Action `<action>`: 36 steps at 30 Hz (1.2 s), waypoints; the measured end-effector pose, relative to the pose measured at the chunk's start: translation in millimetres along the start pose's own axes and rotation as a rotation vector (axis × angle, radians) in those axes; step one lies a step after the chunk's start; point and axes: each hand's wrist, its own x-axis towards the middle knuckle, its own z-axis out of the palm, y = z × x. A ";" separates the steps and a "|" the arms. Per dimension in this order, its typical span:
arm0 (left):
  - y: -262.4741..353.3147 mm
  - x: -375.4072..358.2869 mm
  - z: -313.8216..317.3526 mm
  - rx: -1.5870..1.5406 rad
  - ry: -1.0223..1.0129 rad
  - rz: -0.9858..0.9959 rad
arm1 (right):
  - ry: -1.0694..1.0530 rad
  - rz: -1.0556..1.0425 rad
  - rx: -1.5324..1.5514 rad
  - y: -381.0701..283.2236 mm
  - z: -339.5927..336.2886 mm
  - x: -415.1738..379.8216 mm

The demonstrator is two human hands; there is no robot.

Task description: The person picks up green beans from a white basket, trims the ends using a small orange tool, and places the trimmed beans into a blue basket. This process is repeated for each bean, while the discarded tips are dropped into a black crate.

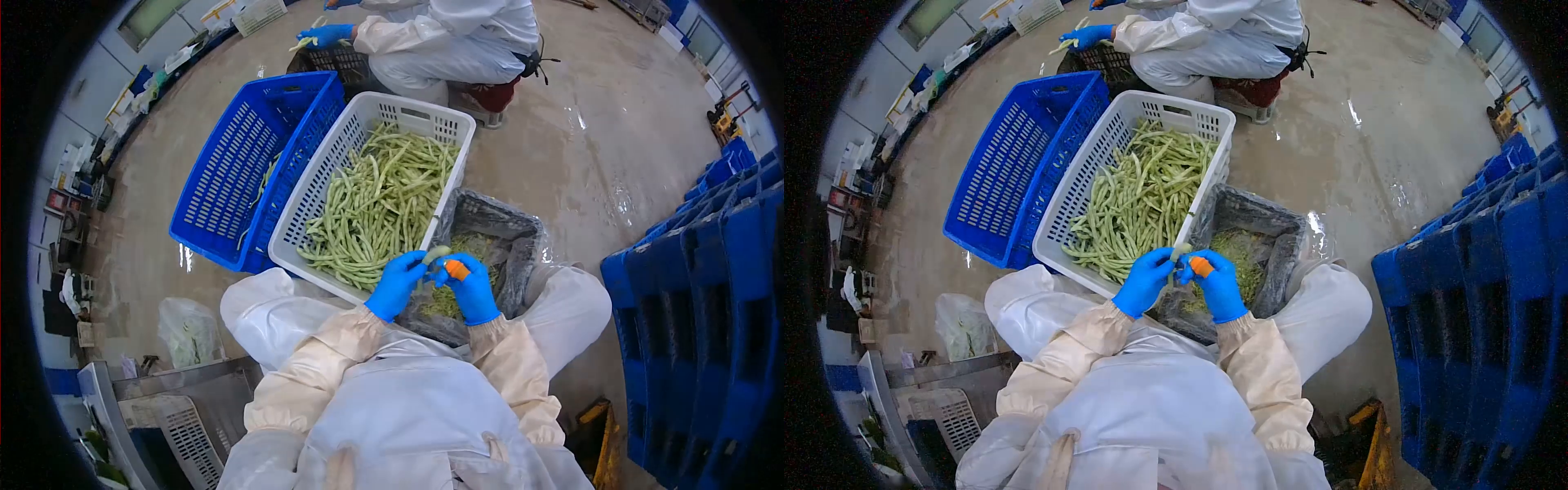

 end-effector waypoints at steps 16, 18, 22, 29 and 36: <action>53.9 52.1 15.7 -0.724 0.040 0.074 | 0.002 -0.071 -0.197 3.3 -0.5 -5.3; 49.1 50.8 22.5 -0.730 0.033 0.088 | -0.102 0.031 -0.088 3.1 0.4 -6.3; 46.5 45.8 28.0 -0.603 0.057 0.104 | -0.046 0.039 -0.160 8.5 -5.7 -4.4; 24.8 48.4 30.3 -0.109 0.237 0.115 | 0.017 -0.294 -1.059 55.4 -3.5 -0.7; 21.6 29.4 -12.5 0.517 0.040 0.135 | 0.266 -0.291 -0.318 24.6 -16.7 14.7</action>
